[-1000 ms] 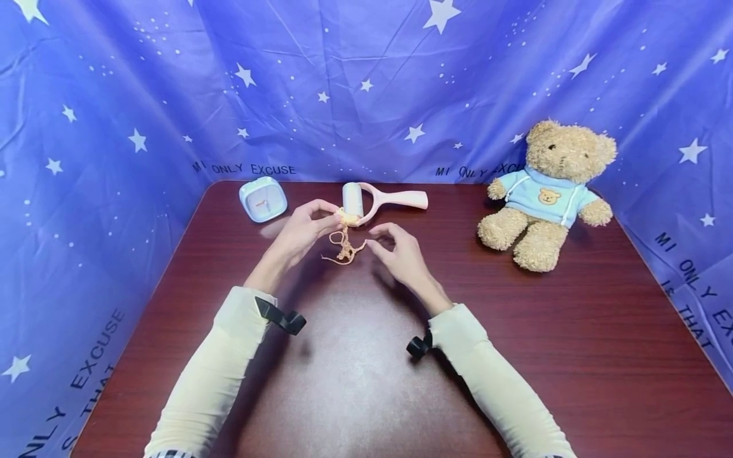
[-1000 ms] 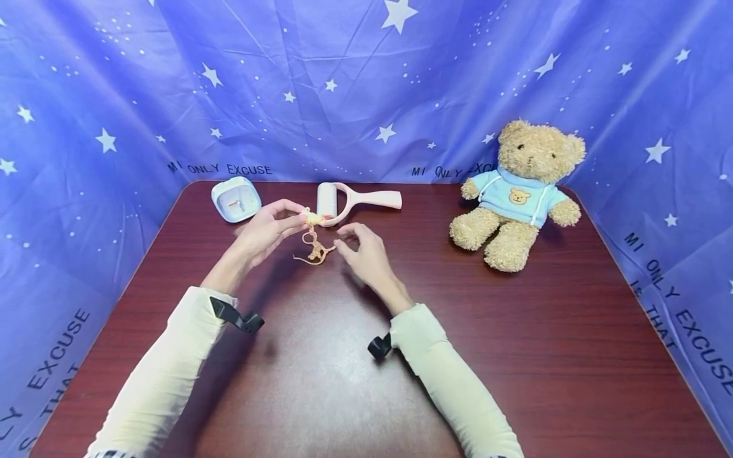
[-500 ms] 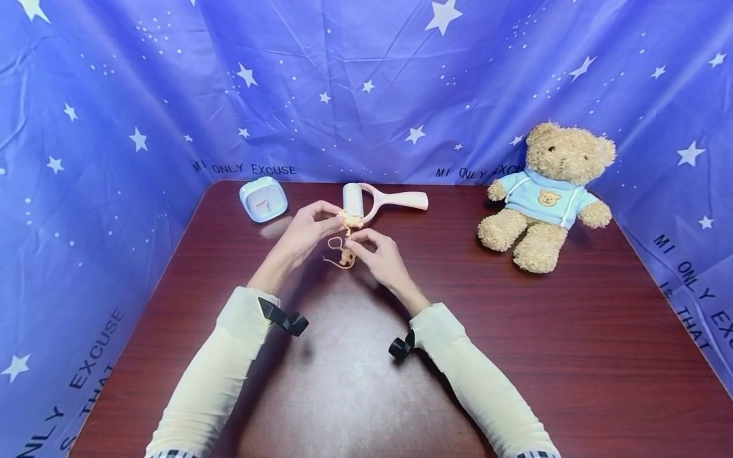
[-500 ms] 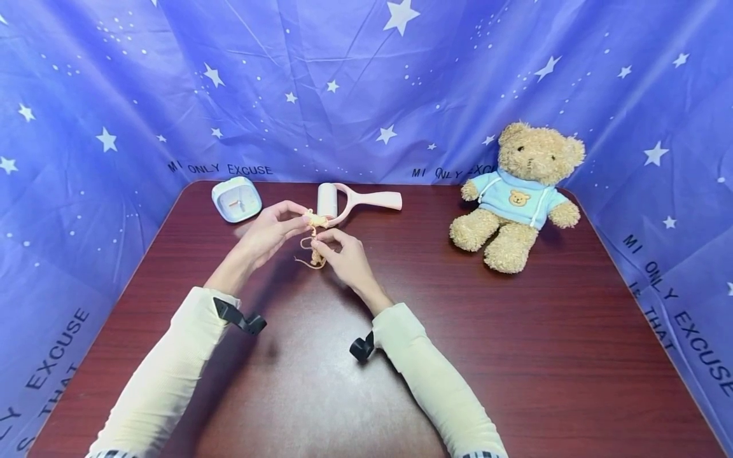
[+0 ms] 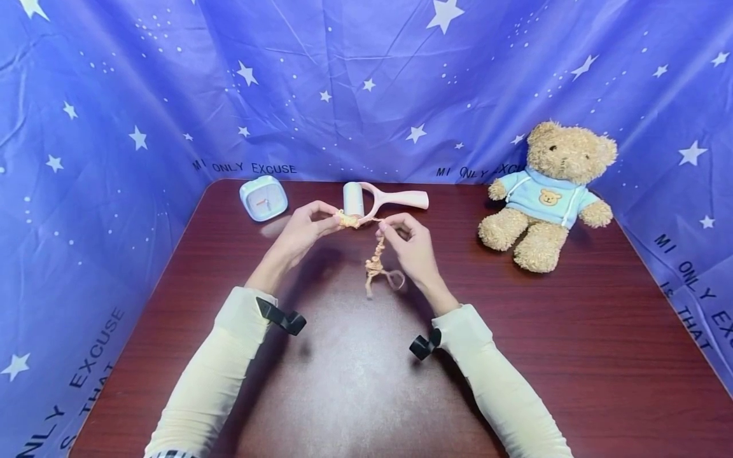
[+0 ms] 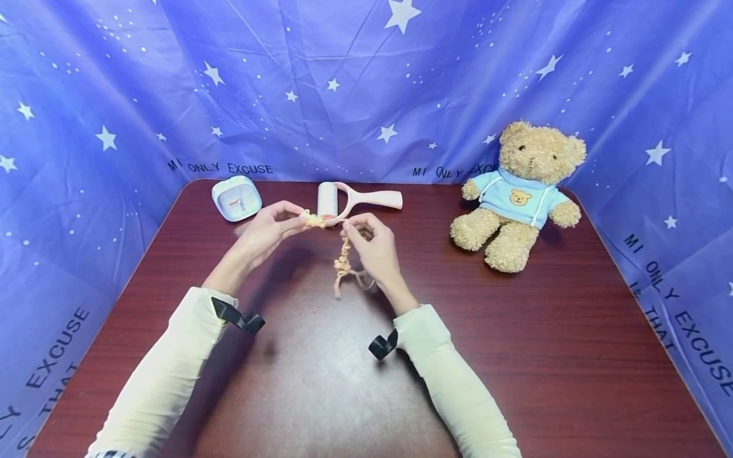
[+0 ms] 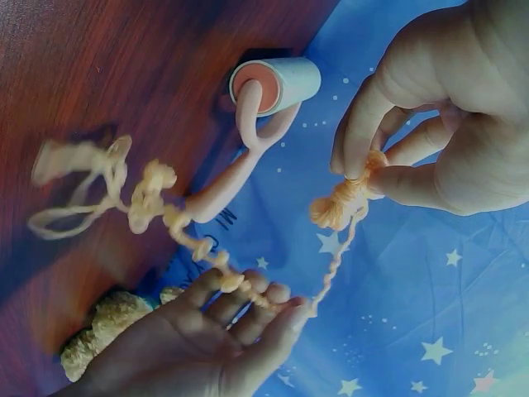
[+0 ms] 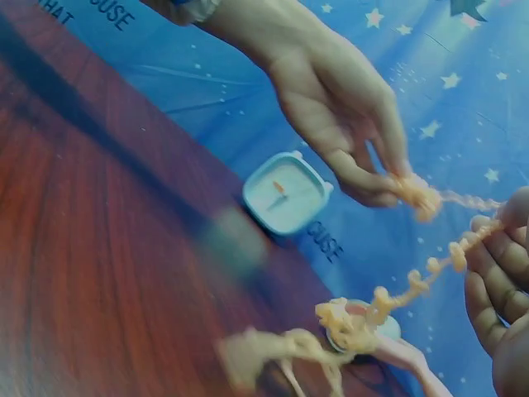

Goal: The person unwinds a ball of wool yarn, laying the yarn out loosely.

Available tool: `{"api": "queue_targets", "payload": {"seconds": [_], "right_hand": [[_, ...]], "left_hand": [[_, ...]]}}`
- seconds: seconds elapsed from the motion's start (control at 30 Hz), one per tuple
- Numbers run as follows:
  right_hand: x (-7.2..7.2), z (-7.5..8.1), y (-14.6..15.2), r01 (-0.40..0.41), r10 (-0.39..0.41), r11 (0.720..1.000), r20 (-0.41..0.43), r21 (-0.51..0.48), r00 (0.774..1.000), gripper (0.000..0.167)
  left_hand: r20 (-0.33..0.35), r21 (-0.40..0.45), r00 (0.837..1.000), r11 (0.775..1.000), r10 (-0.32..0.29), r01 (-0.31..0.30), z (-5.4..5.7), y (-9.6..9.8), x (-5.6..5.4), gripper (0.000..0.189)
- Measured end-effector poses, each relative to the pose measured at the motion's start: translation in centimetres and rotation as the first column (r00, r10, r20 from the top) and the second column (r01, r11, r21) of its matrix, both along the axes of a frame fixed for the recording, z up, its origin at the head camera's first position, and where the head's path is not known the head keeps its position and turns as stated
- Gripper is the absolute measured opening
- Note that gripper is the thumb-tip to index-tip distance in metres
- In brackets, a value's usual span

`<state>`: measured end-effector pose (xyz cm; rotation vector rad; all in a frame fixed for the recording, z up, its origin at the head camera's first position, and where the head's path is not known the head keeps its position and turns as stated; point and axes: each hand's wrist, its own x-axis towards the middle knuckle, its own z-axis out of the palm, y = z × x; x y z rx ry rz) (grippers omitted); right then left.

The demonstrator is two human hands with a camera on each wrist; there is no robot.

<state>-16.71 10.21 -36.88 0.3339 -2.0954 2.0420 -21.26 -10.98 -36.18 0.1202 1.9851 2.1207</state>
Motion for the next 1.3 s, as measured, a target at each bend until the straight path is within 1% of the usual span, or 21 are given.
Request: {"api": "queue_targets", "payload": {"seconds": [0.03, 0.13, 0.27, 0.4, 0.57, 0.67, 0.93, 1.1, 1.17, 1.3], "right_hand": [[0.0, 0.1, 0.4, 0.018, -0.018, 1.000, 0.001, -0.003, 1.000, 0.015], [-0.9, -1.2, 1.5, 0.060, -0.061, 0.998, -0.008, -0.035, 0.998, 0.017], [-1.9, -2.9, 2.9, 0.097, -0.098, 0.994, -0.004, -0.046, 0.995, 0.019], [-1.5, -2.6, 3.8, 0.112, -0.112, 0.993, 0.013, -0.029, 0.994, 0.016], [-0.2, -1.3, 4.2, 0.113, -0.113, 0.994, 0.004, 0.003, 0.994, 0.013], [0.2, -0.7, 4.4, 0.126, -0.126, 0.992, 0.005, 0.003, 0.992, 0.013], [-1.2, -2.3, 6.7, 0.181, -0.183, 0.978, -0.011, -0.102, 0.983, 0.012], [-1.1, -2.5, 7.7, 0.208, -0.216, 0.971, -0.057, -0.121, 0.975, 0.014], [-1.0, -2.6, 7.9, 0.216, -0.225, 0.969, -0.063, -0.119, 0.972, 0.015], [-1.0, -2.5, 8.5, 0.223, -0.232, 0.964, -0.052, -0.143, 0.971, 0.010]], "left_hand": [[0.007, 0.009, 1.000, 1.000, 0.000, 0.000, 0.0, 0.0, 0.0, 0.012], [0.018, 0.038, 1.000, 0.999, -0.005, 0.004, 0.0, -0.1, 0.0, 0.011], [0.027, 0.049, 1.000, 0.999, -0.001, 0.000, 0.1, -0.3, 0.0, 0.011], [0.033, 0.049, 0.999, 0.999, 0.013, -0.015, 0.2, -0.3, 0.0, 0.011], [0.037, 0.049, 0.999, 0.998, 0.038, -0.040, 0.1, -0.3, -0.1, 0.011], [0.036, 0.046, 0.998, 0.998, 0.051, -0.053, 0.0, -0.3, -0.2, 0.010], [0.051, 0.048, 0.997, 0.997, 0.060, -0.063, -0.1, -0.5, -0.4, 0.009], [0.054, 0.037, 0.997, 0.997, 0.062, -0.064, 0.0, -0.5, -0.5, 0.009], [0.050, 0.031, 0.997, 0.997, 0.063, -0.064, 0.0, -0.5, -0.5, 0.010], [0.043, 0.017, 0.997, 0.998, 0.065, -0.066, 0.0, -0.5, -0.5, 0.011]]}}
